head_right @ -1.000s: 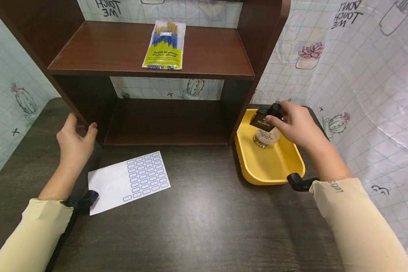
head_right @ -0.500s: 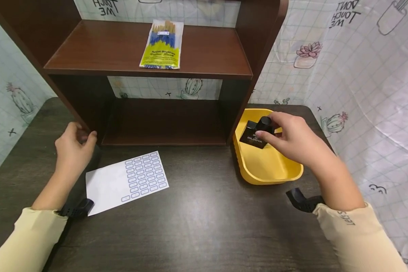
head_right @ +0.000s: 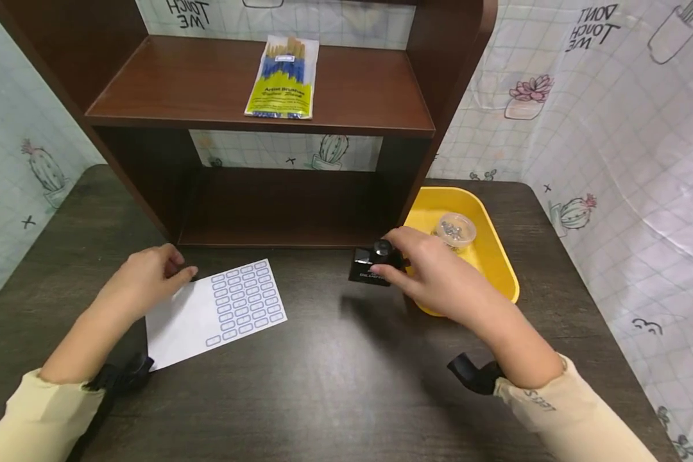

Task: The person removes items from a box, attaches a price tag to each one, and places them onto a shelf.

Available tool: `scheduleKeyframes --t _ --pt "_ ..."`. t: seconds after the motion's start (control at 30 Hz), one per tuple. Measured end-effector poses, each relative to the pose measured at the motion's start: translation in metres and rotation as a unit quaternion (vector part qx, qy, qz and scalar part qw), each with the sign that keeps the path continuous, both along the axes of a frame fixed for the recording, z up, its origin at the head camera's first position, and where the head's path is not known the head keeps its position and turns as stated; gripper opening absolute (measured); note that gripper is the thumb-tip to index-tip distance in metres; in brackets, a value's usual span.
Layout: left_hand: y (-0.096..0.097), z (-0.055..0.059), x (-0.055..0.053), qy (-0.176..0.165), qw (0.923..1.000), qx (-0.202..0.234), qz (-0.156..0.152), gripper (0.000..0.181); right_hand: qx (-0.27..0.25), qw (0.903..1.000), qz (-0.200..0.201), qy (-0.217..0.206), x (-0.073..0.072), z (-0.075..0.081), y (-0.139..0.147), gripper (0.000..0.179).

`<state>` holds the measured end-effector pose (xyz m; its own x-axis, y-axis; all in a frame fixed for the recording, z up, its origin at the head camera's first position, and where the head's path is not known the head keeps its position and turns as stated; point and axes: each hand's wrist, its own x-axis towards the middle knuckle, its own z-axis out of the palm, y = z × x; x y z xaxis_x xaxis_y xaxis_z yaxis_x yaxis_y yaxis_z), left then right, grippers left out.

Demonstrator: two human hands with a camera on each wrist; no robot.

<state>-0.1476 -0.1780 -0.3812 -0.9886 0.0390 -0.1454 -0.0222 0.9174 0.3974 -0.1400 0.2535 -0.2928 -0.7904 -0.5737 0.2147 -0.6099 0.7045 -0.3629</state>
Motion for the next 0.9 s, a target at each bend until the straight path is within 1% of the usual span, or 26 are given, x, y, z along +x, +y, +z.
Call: scheduleKeyframes --t 0.07,0.1,0.2,0.3,0.5,0.67,0.9 --pt "0.004 0.001 0.0 -0.035 0.9989 -0.014 -0.026 0.048 0.007 0.9997 0.0 -0.023 0.003 -0.008 -0.01 0.022" --pt "0.006 0.002 0.001 -0.047 0.998 -0.02 -0.036 0.052 0.008 0.9995 0.002 -0.031 0.004 -0.012 -0.014 0.023" --pt "0.012 0.001 0.002 -0.064 0.9959 -0.037 -0.052 0.061 0.005 0.9983 0.002 -0.058 0.008 -0.022 -0.025 0.023" --pt "0.015 0.0 0.003 -0.066 0.9948 -0.047 -0.061 0.065 -0.007 0.9973 0.014 -0.071 0.011 -0.032 -0.033 0.022" --pt "0.017 -0.002 0.004 -0.066 0.9938 -0.049 -0.075 0.062 -0.009 0.9971 0.039 -0.065 0.015 -0.05 -0.046 0.02" --pt "0.017 -0.002 0.003 -0.071 0.9934 -0.046 -0.077 0.058 -0.006 0.9971 0.05 -0.057 0.018 -0.058 -0.053 0.022" --pt "0.015 -0.003 0.001 -0.081 0.9929 -0.038 -0.077 0.058 -0.009 0.9969 0.058 -0.052 0.021 -0.067 -0.06 0.025"
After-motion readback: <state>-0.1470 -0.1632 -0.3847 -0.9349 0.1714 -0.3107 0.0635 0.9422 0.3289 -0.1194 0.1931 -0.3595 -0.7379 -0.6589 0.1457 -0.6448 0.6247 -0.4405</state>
